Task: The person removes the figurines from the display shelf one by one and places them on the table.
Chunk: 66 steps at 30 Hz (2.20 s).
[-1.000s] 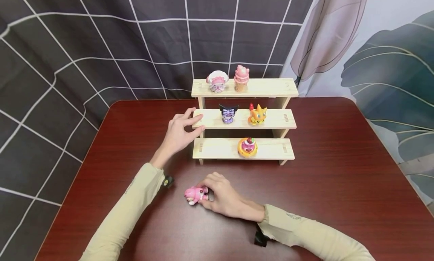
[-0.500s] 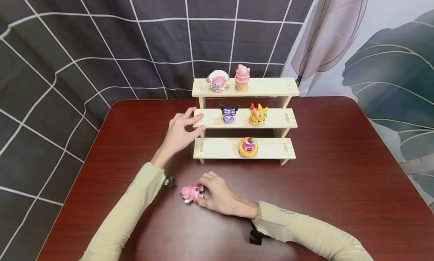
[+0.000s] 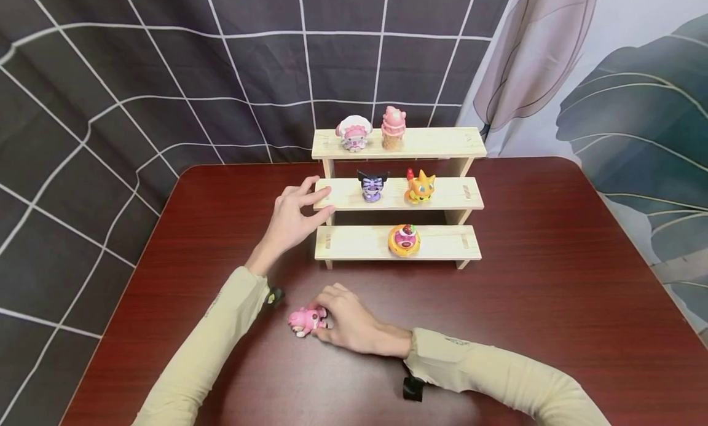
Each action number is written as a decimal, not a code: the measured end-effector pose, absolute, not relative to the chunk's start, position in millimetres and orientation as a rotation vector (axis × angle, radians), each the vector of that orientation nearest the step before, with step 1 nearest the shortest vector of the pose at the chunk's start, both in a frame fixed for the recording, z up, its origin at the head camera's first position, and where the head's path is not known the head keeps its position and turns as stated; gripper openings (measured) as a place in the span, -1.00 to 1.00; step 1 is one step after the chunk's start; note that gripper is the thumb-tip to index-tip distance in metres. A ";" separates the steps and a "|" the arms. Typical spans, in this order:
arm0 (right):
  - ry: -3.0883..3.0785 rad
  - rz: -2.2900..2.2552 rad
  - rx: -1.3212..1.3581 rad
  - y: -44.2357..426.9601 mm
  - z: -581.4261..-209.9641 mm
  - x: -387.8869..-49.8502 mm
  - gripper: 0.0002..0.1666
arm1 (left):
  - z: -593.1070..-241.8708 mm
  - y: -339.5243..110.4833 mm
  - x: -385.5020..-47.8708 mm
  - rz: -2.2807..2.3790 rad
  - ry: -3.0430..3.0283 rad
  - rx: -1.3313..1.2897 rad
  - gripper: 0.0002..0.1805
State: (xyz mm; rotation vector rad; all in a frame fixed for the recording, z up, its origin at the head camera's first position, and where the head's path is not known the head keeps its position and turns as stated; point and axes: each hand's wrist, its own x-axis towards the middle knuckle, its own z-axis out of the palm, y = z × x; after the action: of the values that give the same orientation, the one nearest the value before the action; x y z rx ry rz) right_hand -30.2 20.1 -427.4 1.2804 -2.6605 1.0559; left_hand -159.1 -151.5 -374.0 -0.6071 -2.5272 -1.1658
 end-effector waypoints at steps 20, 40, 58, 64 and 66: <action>-2.724 1.005 1.309 21.4 -420.6 -28.1 -0.53 | -374.8 -151.7 -155.9 -1.191 -2.530 -0.591 -0.54; -2.660 1.353 1.472 82.0 -370.8 -49.5 -0.70 | -372.2 -151.5 -157.1 -1.176 -2.531 -0.598 -0.54; -2.513 1.387 1.092 151.3 -277.1 -102.3 -0.74 | -370.0 -151.2 -155.4 -1.162 -2.543 -0.587 -0.54; -2.459 1.286 0.960 161.4 -254.7 -117.7 -0.74 | -369.3 -151.1 -154.2 -1.165 -2.547 -0.583 -0.54; -2.447 1.260 0.923 162.8 -248.4 -123.6 -0.74 | -369.2 -151.0 -154.3 -1.165 -2.540 -0.586 -0.54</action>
State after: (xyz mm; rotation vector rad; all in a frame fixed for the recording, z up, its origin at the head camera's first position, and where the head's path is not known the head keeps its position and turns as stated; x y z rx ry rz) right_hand -123.6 162.8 -248.4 0.9229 -2.4472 1.2597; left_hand -154.3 -151.0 -369.2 -0.5859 -2.5404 -1.1652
